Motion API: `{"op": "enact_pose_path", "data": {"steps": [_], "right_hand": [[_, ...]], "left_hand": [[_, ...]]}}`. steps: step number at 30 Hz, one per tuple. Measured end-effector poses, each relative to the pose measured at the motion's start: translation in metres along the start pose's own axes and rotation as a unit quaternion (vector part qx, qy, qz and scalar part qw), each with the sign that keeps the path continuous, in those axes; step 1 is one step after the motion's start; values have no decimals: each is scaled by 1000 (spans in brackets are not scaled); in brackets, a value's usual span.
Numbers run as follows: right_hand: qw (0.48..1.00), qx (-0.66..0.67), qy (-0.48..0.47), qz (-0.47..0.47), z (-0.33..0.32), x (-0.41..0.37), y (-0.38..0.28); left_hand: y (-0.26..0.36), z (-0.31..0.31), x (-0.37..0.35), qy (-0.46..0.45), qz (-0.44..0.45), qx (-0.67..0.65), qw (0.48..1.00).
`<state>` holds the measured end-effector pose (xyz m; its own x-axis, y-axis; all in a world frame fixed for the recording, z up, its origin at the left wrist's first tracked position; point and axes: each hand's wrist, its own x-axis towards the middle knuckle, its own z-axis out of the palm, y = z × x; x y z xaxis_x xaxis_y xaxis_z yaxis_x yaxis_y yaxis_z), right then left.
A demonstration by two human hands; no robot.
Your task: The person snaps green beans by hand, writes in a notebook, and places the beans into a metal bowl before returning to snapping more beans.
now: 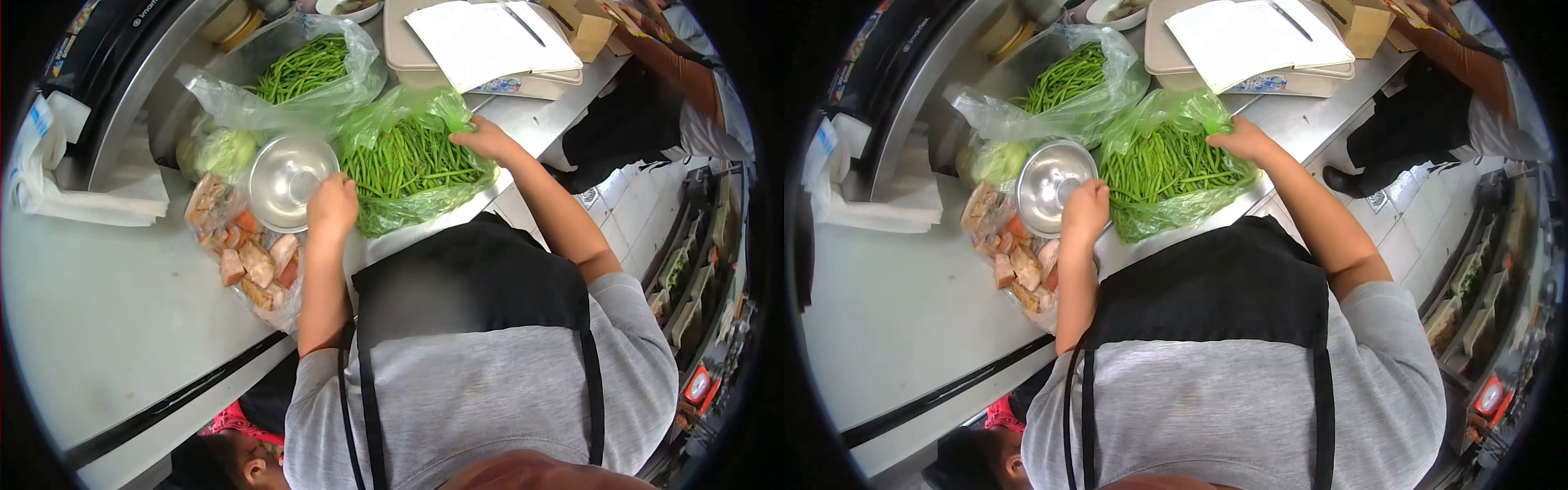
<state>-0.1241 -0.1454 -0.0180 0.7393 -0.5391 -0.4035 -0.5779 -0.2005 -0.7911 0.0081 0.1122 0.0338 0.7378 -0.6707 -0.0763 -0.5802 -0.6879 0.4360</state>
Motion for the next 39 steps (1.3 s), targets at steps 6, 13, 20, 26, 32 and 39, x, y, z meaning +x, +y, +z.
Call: {"op": "enact_pose_path", "data": {"steps": [6,13,20,26,32,39], "right_hand": [[933,309,-171,73,17,13,-30],[977,152,-126,-80,31,5,-59],[996,18,58,-58,-52,-15,-32],[817,-345,376,-270,-44,-32,-27],[882,-263,14,-390,54,-65,-61],[906,-292,-85,-294,64,-43,-40]], "left_hand": [[-7,20,-29,-22,-43,74,996],[-7,17,-25,5,-54,42,998],[-43,69,-20,128,-14,104,986],[-33,66,-15,86,-97,20,991],[-45,61,-16,22,-105,-29,994],[-16,25,-33,107,-75,-65,989]]}}
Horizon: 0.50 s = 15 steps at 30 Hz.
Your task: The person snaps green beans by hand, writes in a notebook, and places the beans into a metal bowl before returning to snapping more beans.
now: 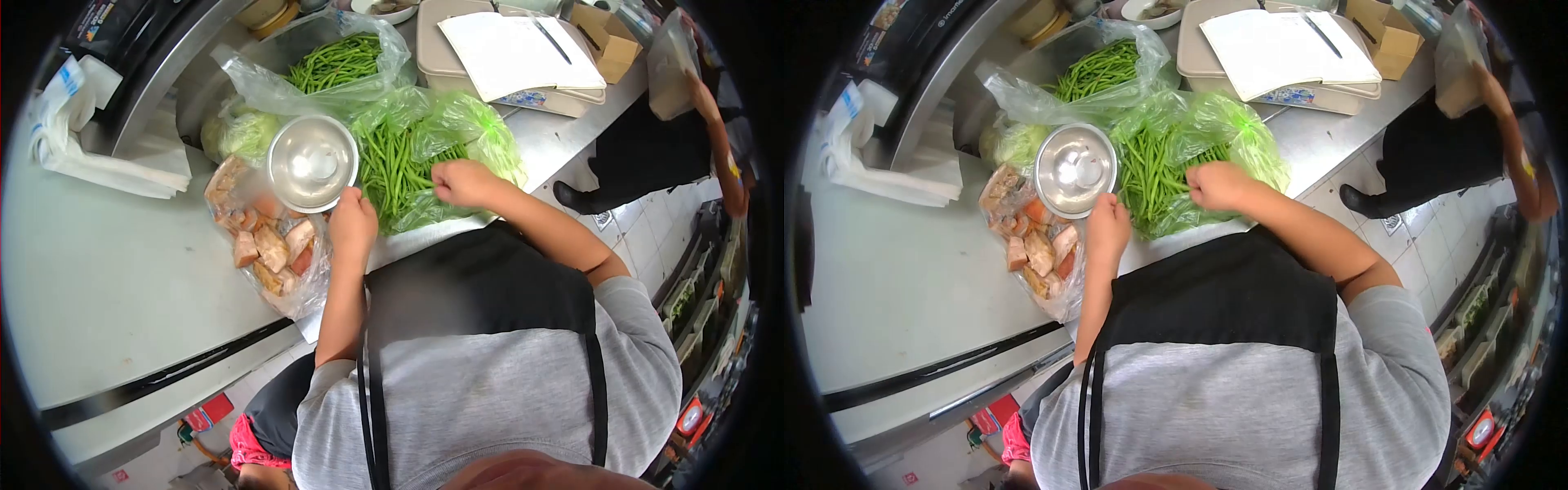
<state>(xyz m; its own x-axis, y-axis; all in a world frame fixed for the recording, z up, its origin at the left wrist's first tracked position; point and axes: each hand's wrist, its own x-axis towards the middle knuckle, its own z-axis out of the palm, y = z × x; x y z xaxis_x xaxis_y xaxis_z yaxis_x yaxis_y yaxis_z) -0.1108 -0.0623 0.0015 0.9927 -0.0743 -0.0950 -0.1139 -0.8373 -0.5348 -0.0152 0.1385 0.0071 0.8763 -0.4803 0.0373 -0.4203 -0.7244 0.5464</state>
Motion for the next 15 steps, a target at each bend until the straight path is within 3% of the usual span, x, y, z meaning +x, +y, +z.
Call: {"op": "enact_pose_path", "data": {"steps": [4,5,8,10,12,14,15], "right_hand": [[996,34,75,41,-23,4,9],[995,40,77,57,-27,5,14],[990,32,82,111,-36,5,18],[986,6,90,138,-40,2,23],[987,4,95,132,-37,-1,29],[986,13,114,121,-31,-7,35],[989,11,109,101,-30,-7,35]], "left_hand": [[27,-9,22,51,76,-142,986],[27,-1,34,5,58,-245,968],[51,8,43,-4,119,-279,953],[44,2,47,61,159,-88,982],[30,-2,43,149,183,83,968],[0,0,42,60,127,131,981],[1,-4,36,-13,52,175,983]]}}
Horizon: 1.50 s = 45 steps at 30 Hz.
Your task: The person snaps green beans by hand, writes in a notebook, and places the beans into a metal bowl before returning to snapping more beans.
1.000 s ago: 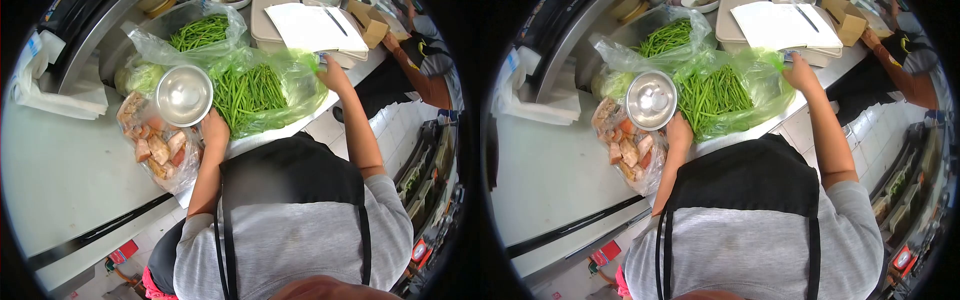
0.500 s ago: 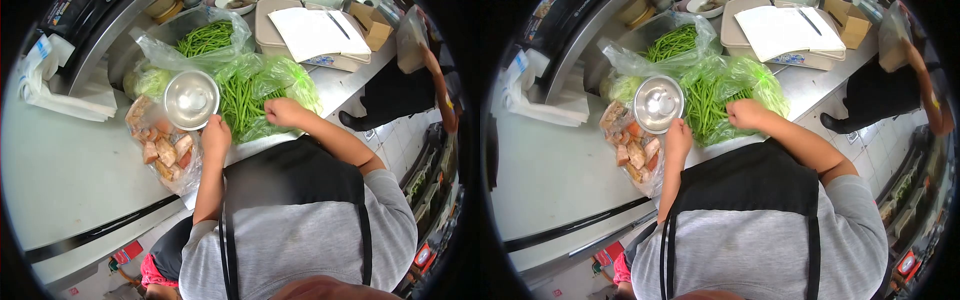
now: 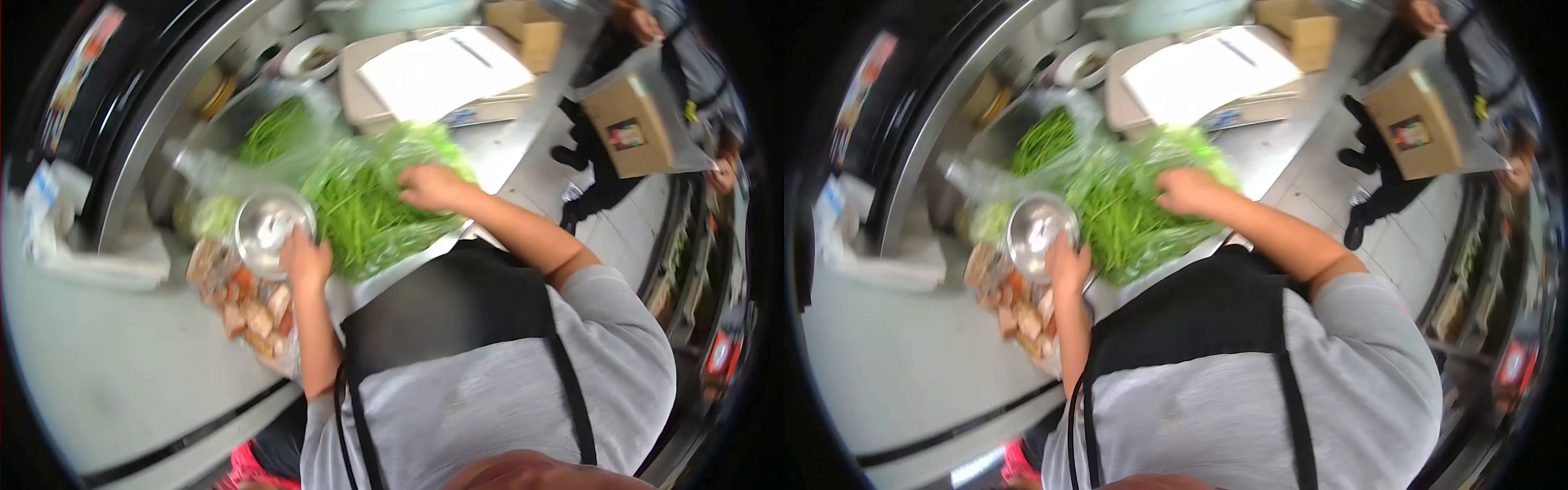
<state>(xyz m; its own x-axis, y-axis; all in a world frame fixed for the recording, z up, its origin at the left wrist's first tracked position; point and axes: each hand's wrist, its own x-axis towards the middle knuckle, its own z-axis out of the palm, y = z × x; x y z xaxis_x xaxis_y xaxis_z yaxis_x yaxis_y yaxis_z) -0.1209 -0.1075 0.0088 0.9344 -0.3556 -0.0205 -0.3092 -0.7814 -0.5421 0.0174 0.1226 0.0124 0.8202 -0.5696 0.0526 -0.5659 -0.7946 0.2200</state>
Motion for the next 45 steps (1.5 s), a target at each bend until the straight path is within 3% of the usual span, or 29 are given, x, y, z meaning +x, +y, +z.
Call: {"op": "enact_pose_path", "data": {"steps": [2,4,6,7,10,13,15,17,19,21,24,27,30,32,35,40,45], "right_hand": [[999,23,-47,-6,-10,-5,-14],[996,64,-59,-25,-8,-7,-22],[991,90,-71,-67,-17,-10,-30],[988,107,-70,-87,-23,-13,-33],[975,185,-55,-113,-40,-17,-31],[869,462,-161,72,-62,-29,-29],[816,546,-178,60,-82,-46,-27],[779,607,-151,43,-92,-62,-21],[835,540,-63,90,-97,-73,-6],[814,562,53,138,-104,-94,0],[856,460,186,142,-100,-124,21],[831,480,214,183,-107,-149,27],[829,456,263,191,-113,-174,39],[815,455,299,196,-116,-193,54],[797,437,357,217,-121,-227,73],[792,383,409,241,-136,-281,106],[784,309,479,246,-161,-340,136]], "left_hand": [[-13,16,-6,-68,-10,54,996],[-22,23,-10,-8,29,48,998],[-29,13,-11,41,-3,61,997],[-24,-4,-18,111,40,8,993],[10,-67,-41,121,105,-102,982],[47,-92,-50,129,201,-180,954],[75,-90,-42,174,363,-62,913],[113,-87,-36,86,440,-17,894],[145,-75,-29,31,492,-43,869],[169,-71,-24,-14,547,-83,833],[206,-54,-18,-1,551,-122,826],[254,-31,-10,-27,514,-118,849],[291,-14,-19,-24,545,-92,833],[314,-5,-28,-14,574,-80,815],[344,17,-37,-58,658,-136,738],[426,25,-72,-54,650,-229,723],[479,38,-117,-63,717,-166,674]]}}
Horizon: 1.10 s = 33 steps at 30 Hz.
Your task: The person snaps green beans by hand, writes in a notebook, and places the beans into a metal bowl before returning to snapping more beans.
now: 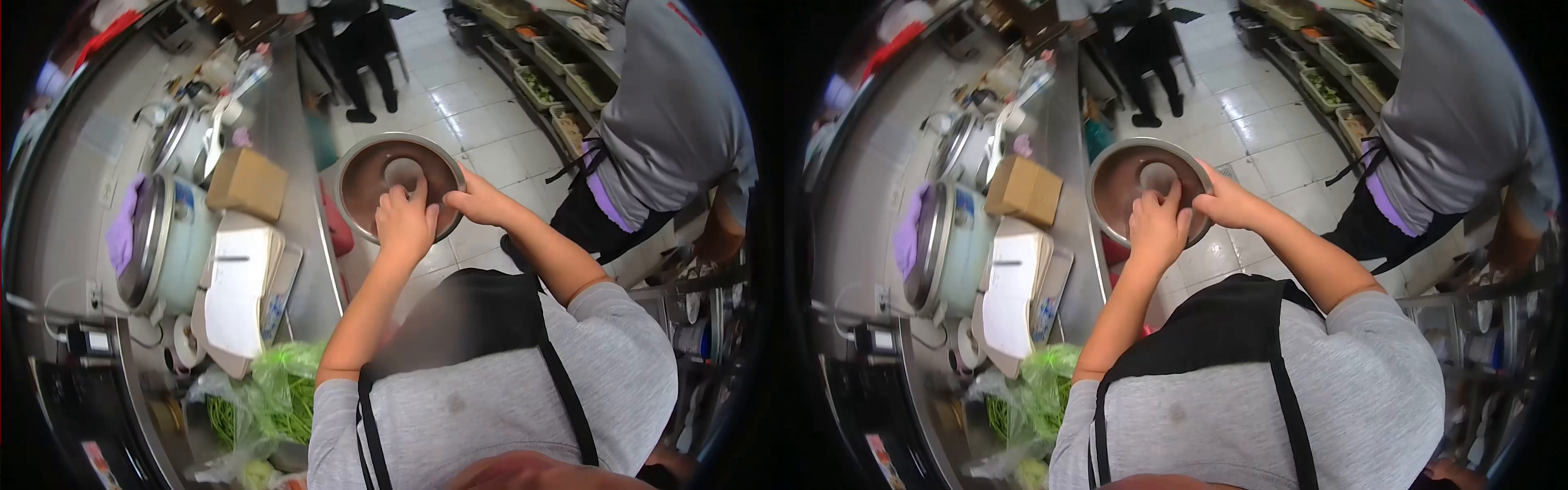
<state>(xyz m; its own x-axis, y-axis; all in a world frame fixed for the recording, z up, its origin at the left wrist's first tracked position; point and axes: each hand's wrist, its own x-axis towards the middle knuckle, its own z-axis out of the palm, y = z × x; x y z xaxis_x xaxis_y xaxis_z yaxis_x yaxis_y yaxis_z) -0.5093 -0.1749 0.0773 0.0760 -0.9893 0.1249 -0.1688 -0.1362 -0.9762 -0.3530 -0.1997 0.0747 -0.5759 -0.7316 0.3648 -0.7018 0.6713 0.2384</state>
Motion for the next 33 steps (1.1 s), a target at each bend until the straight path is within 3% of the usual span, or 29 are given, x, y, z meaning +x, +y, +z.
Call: {"op": "enact_pose_path", "data": {"steps": [2,5,8,12,14,16,17,20,22,24,25,26,28,29,30,31,32,33], "right_hand": [[995,-55,49,-74,-31,1,13],[995,-77,64,19,-79,-6,18],[990,-78,115,10,-113,-14,21],[983,-93,133,90,-156,-20,23],[957,-207,203,26,-178,-20,25],[888,-358,285,-36,-209,-16,30],[843,-429,318,-65,-224,-12,33],[783,-447,411,-136,-274,2,49],[774,-510,363,-90,-312,7,63],[787,-536,302,-53,-347,13,65],[806,-494,326,-15,-365,18,70],[790,-479,381,-14,-385,22,73],[752,-445,485,-17,-427,30,77],[771,-333,539,62,-447,35,72],[775,-210,579,141,-466,39,65],[789,-49,604,101,-484,43,58],[781,21,620,77,-509,46,64],[777,71,623,62,-536,45,69]], "left_hand": [[10,17,17,-27,32,-1,999],[23,38,45,-48,83,-40,995],[49,60,75,27,93,-69,993],[84,92,114,-34,144,-84,985],[90,102,128,-72,184,-140,970],[85,124,143,-62,234,-177,954],[77,142,151,-58,226,-198,952],[36,191,177,-58,166,-211,961],[5,221,197,-138,56,-154,977],[-34,262,219,-221,-94,-160,957],[-46,268,229,-237,-135,-165,948],[-54,278,239,-253,-176,-174,935],[-74,324,248,-250,-163,-125,946],[-77,350,261,-247,-159,-99,951],[-78,375,278,-324,-134,-165,922],[-80,397,292,-398,-109,-227,882],[-74,403,305,-467,-85,-287,832],[-61,413,321,-590,-120,-281,748]]}}
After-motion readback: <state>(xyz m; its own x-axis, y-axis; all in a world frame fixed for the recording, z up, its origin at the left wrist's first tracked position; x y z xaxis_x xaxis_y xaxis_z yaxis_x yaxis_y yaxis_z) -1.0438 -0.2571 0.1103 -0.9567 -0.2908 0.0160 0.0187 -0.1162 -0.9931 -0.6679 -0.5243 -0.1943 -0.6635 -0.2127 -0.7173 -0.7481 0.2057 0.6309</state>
